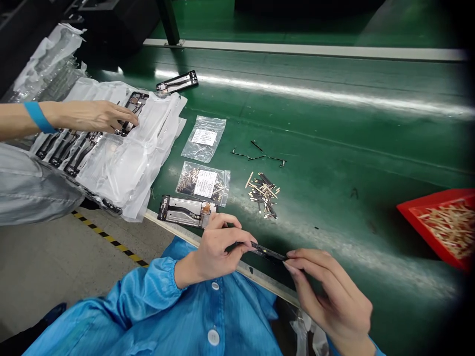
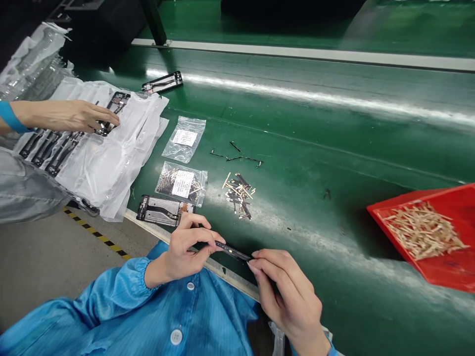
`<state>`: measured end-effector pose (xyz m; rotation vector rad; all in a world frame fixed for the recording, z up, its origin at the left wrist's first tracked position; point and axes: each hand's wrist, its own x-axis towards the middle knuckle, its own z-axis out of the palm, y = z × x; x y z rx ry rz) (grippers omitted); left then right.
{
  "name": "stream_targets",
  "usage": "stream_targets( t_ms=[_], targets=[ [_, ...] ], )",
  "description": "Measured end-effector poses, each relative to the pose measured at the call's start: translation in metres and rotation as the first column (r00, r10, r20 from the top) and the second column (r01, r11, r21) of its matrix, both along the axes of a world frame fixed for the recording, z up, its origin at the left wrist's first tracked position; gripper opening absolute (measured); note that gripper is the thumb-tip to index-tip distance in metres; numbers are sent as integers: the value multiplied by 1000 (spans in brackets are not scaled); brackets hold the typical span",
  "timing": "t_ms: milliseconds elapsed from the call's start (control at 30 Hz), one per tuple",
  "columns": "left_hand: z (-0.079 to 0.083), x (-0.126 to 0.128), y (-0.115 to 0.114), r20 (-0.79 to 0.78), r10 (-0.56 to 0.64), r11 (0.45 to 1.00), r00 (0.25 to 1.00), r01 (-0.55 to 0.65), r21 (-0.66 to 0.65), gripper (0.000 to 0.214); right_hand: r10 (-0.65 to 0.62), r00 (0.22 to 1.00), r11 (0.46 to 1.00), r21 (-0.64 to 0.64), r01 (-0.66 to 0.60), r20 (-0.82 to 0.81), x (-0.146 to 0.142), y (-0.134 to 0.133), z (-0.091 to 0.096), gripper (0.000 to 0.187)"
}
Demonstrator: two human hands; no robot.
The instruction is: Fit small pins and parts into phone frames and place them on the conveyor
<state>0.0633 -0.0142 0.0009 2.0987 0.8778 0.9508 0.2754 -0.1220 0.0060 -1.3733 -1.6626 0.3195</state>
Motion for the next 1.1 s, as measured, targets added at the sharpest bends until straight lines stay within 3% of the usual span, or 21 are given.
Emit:
stream_targets(
  t_ms=[167, 367, 500, 667, 933, 1067, 1100],
  targets=[
    [3, 0, -2, -23, -9, 1000, 1000, 9, 14, 19, 26, 998, 999, 28, -27, 49, -9, 1, -6, 47],
    [2, 2, 0, 69, -15, 996, 997, 10, 84, 18, 34, 998, 998, 48, -37, 51, -13, -2, -15, 60],
    [1, 2, -2, 98, -13, 994, 995, 2, 112, 21, 100, 995, 993, 55, -101, 21, -9, -3, -16, 52],
    [0, 0, -4, 132, -46, 994, 990, 32, 101, 24, 90, 981, 992, -68, -103, -170, 7, -3, -16, 46],
    [-4, -2, -6, 130, -43, 993, 991, 27, 119, 26, 226, 972, 946, -225, -233, -57, 14, -2, -2, 30],
    [2, -4, -2, 100, -51, 994, 994, 41, 99, 21, 255, 965, 938, -229, -262, -56, 20, 16, 12, 25],
    [5, -7, 1, 69, -52, 996, 996, 47, 82, 30, 228, 973, 942, -242, -232, -45, 28, 24, 14, 18]
  ],
)
